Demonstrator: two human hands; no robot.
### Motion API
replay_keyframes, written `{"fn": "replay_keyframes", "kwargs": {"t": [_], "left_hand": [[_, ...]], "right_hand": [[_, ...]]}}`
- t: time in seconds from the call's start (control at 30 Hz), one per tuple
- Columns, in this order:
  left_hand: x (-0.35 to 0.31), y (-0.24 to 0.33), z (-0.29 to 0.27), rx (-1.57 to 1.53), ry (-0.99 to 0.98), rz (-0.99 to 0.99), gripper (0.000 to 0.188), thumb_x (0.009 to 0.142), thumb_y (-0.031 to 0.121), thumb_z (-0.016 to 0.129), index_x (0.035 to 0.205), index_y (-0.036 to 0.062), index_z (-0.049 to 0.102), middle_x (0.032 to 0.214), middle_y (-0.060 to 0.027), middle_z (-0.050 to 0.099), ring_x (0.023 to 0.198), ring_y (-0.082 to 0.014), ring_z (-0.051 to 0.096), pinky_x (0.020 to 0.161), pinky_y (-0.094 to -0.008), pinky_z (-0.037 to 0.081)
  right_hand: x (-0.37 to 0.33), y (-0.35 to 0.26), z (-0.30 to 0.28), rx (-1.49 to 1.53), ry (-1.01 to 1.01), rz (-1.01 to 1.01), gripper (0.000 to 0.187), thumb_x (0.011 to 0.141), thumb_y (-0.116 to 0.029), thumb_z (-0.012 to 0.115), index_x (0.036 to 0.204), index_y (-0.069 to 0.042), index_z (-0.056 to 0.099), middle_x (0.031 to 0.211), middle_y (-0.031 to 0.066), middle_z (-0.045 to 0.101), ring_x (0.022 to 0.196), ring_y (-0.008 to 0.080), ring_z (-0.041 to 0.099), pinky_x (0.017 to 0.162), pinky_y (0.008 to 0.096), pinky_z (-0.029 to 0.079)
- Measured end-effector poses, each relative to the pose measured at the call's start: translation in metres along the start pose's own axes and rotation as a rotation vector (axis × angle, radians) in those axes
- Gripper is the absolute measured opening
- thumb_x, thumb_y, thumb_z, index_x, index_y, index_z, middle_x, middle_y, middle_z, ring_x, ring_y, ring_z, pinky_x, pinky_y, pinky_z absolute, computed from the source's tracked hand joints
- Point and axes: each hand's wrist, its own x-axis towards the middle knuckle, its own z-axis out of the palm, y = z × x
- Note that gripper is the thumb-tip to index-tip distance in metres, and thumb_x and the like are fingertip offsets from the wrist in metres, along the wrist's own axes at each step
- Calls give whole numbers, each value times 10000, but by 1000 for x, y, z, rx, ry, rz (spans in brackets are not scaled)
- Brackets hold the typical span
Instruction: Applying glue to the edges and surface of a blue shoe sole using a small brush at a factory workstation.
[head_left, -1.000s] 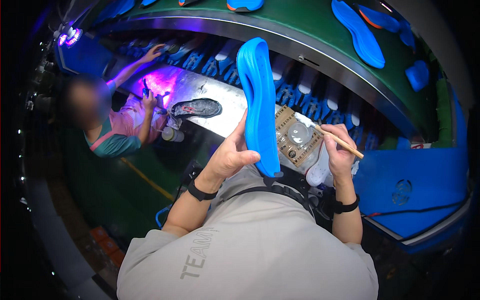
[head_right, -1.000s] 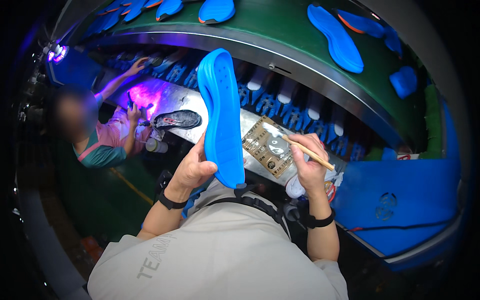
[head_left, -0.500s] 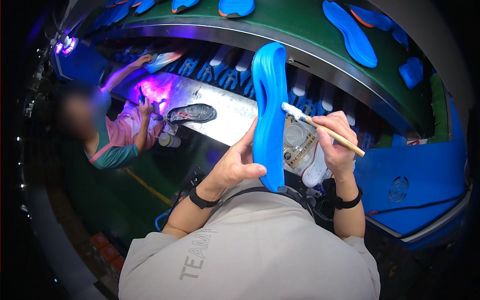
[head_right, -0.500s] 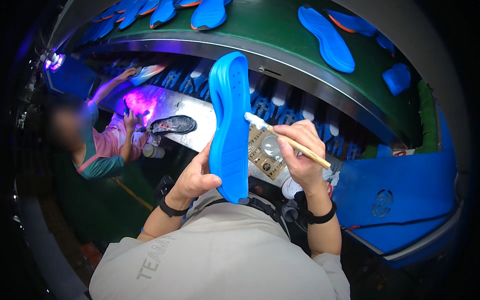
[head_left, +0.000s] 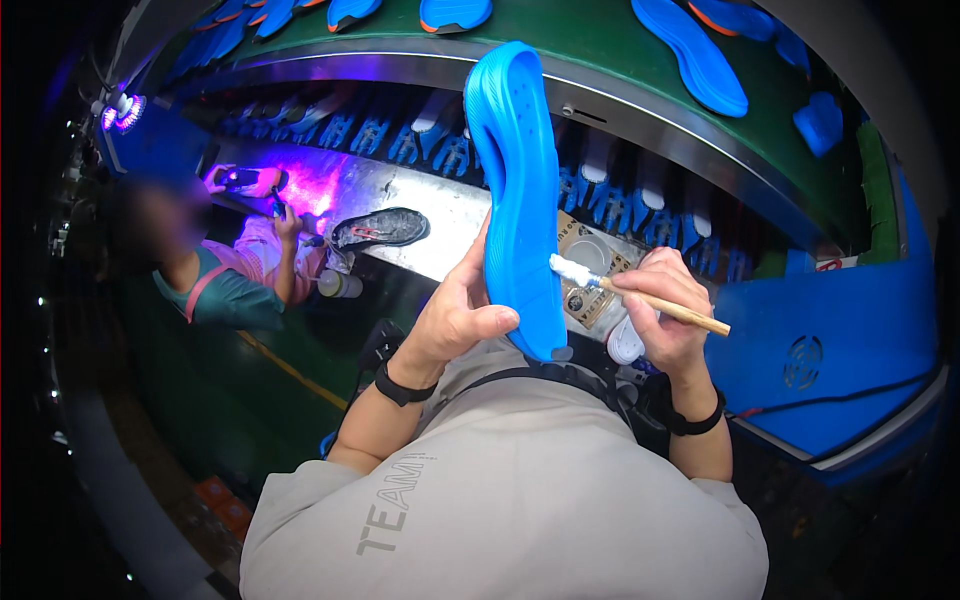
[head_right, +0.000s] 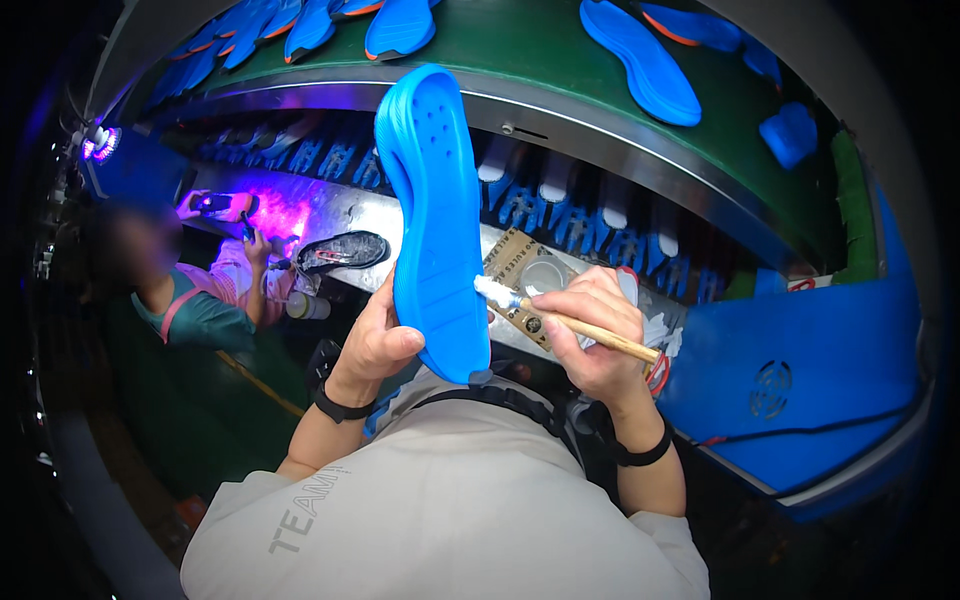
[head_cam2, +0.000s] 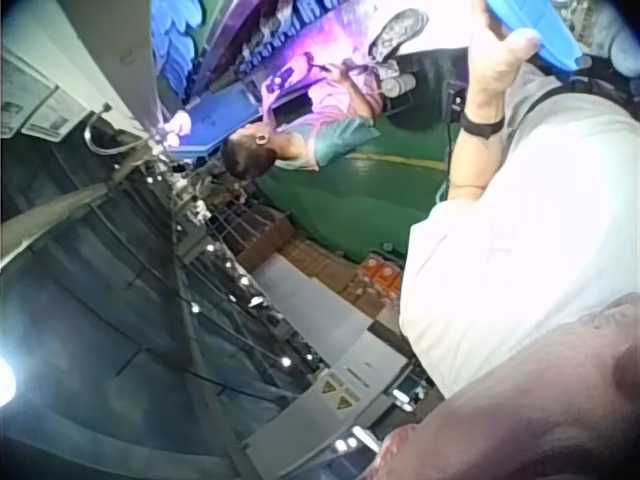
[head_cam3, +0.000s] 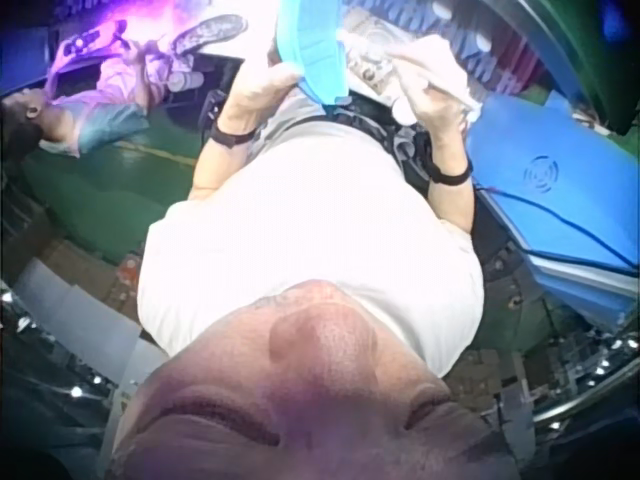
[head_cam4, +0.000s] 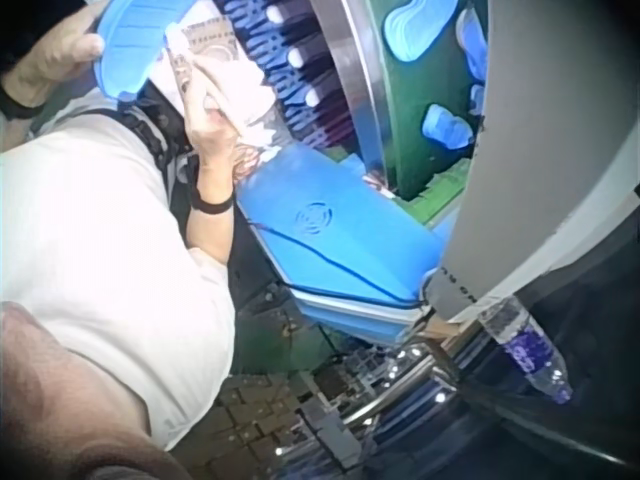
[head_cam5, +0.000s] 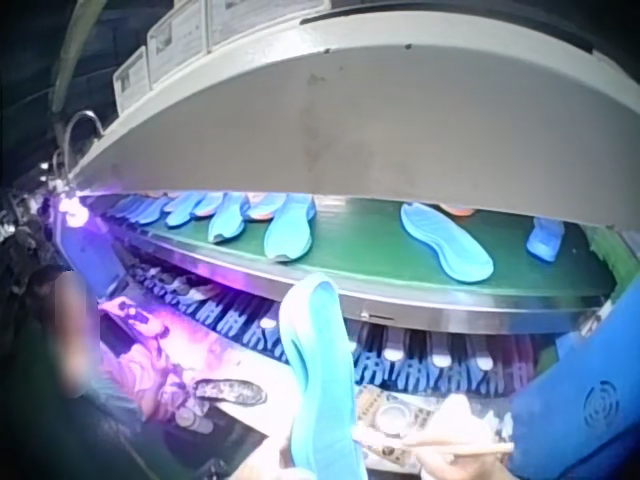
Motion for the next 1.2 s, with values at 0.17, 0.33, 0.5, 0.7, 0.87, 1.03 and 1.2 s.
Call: {"fn": "replay_keyframes", "kwargs": {"t": [0.17,0.33,0.5,0.7,0.87,1.03,1.2], "left_hand": [[-3,9,7,34,65,28,1240,686,332,856,1613,50,82,1544,-164,353,1412,-280,406,1148,-417,370],[-5,14,8,88,72,43,1244,685,322,857,1614,50,75,1558,-164,340,1416,-281,401,1150,-417,368],[-7,14,7,118,67,50,1248,685,312,858,1618,63,68,1562,-167,335,1418,-287,399,1150,-422,369],[-5,15,7,130,50,68,1232,702,284,852,1620,68,59,1559,-165,338,1417,-293,396,1150,-431,369],[-2,5,-2,75,58,67,1221,704,298,851,1618,64,77,1555,-155,343,1416,-277,393,1152,-423,363],[2,4,-1,104,29,67,1187,717,296,835,1615,63,96,1524,-153,386,1381,-272,442,1140,-417,382],[9,2,-2,113,2,52,1177,719,297,831,1613,65,103,1499,-156,418,1354,-277,477,1127,-420,404]], "right_hand": [[-7,-7,-2,12,-12,13,176,716,6,683,884,-7,734,779,82,698,719,222,590,716,339,439],[-12,-12,-3,64,-18,44,161,720,5,682,873,-5,732,769,83,695,720,221,591,719,334,438],[-11,-14,-6,170,34,91,172,757,4,676,915,3,745,763,88,693,728,206,587,703,327,445],[-5,-12,1,80,58,78,153,773,-9,681,910,4,747,793,93,707,736,210,583,701,317,455],[-12,-16,-5,56,-46,87,160,748,-12,685,896,-3,744,784,85,708,728,216,587,714,333,457],[-13,-14,-6,106,57,111,154,746,-7,685,888,-4,742,767,76,706,714,208,587,731,333,448],[-15,-13,-16,61,-60,95,166,750,-6,678,903,7,741,766,81,704,703,206,574,714,334,453]]}}
